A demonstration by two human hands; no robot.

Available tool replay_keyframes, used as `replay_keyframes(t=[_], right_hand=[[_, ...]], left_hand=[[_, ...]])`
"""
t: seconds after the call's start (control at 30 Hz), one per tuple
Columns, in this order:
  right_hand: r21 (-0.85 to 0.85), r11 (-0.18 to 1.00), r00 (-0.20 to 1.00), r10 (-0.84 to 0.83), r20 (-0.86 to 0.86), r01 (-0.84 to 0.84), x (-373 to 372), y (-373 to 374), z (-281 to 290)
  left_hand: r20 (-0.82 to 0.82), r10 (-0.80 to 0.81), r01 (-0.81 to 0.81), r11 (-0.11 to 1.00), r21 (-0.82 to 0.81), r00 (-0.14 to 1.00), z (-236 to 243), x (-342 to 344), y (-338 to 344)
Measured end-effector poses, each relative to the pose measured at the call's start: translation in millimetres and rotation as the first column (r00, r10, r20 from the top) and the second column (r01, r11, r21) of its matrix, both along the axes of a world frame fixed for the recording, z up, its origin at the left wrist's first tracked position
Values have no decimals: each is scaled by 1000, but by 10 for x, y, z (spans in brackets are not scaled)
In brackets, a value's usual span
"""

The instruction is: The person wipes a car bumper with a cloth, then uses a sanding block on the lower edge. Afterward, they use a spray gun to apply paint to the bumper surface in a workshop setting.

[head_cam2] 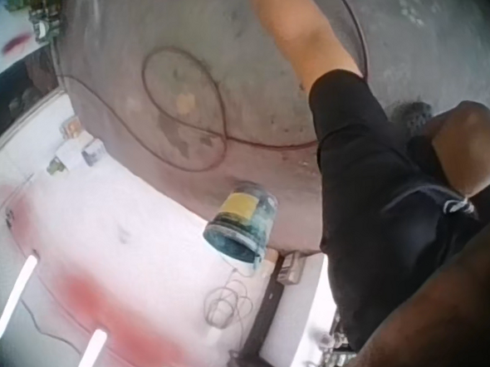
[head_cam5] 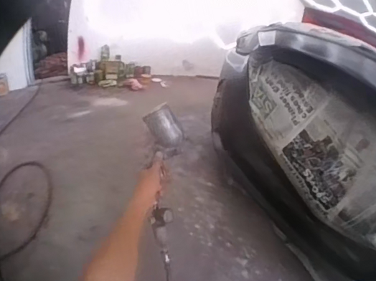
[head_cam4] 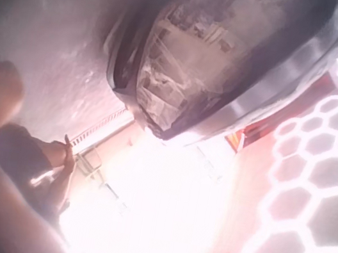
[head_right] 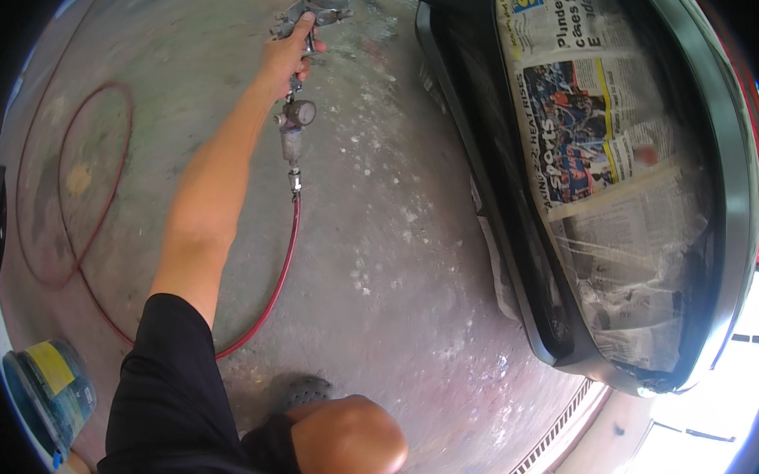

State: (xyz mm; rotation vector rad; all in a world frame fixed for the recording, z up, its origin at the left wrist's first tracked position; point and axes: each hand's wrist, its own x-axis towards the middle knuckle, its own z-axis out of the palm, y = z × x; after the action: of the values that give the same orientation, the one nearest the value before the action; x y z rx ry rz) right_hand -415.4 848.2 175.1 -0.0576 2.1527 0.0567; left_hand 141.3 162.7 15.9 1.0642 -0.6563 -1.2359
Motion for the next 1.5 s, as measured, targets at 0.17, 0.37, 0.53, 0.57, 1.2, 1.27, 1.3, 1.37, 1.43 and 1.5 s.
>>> replay_keyframes(t=[0.17, 0.37, 0.53, 0.57, 1.2, 1.27, 1.3, 1.37, 1.43, 1.5], right_hand=[[-7, 998, 992, -68, -111, 67, -121, 309, 174], [43, 986, 880, 161, -447, -159, -99, 379, 243], [81, 975, 764, 212, -610, -206, -175, 514, 187], [96, 974, 723, 217, -656, -205, -159, 522, 166], [375, 904, 673, 409, -616, -206, -1142, 1578, -210], [160, 944, 590, 308, -746, -290, -1015, 1387, -314], [56, 942, 543, 239, -805, -332, -920, 1298, -292], [146, 911, 343, 289, -894, -386, -1048, 1477, -281], [167, 951, 571, 292, -767, -261, -526, 874, -84], [116, 969, 632, 232, -739, -220, -428, 702, -98]], left_hand=[[24, -98, 95, 990, 103, 995, 9, -215, 609], [34, -340, 328, 926, 188, 940, -2, -593, 1588], [-69, -550, 554, 818, 153, 832, -25, -791, 2184], [-87, -590, 596, 792, 130, 803, -23, -780, 2198], [-117, 96, -98, 995, -18, 989, 426, -657, 237], [-96, 80, -82, 997, -13, 992, 423, -660, 268], [-95, 57, -58, 998, -12, 994, 415, -689, 306], [-150, -4, 0, 1000, -24, 989, 371, -850, 388], [-148, -49, 43, 998, -43, 988, 304, -814, 552], [-133, -120, 122, 993, 1, 984, 315, -793, 752]])
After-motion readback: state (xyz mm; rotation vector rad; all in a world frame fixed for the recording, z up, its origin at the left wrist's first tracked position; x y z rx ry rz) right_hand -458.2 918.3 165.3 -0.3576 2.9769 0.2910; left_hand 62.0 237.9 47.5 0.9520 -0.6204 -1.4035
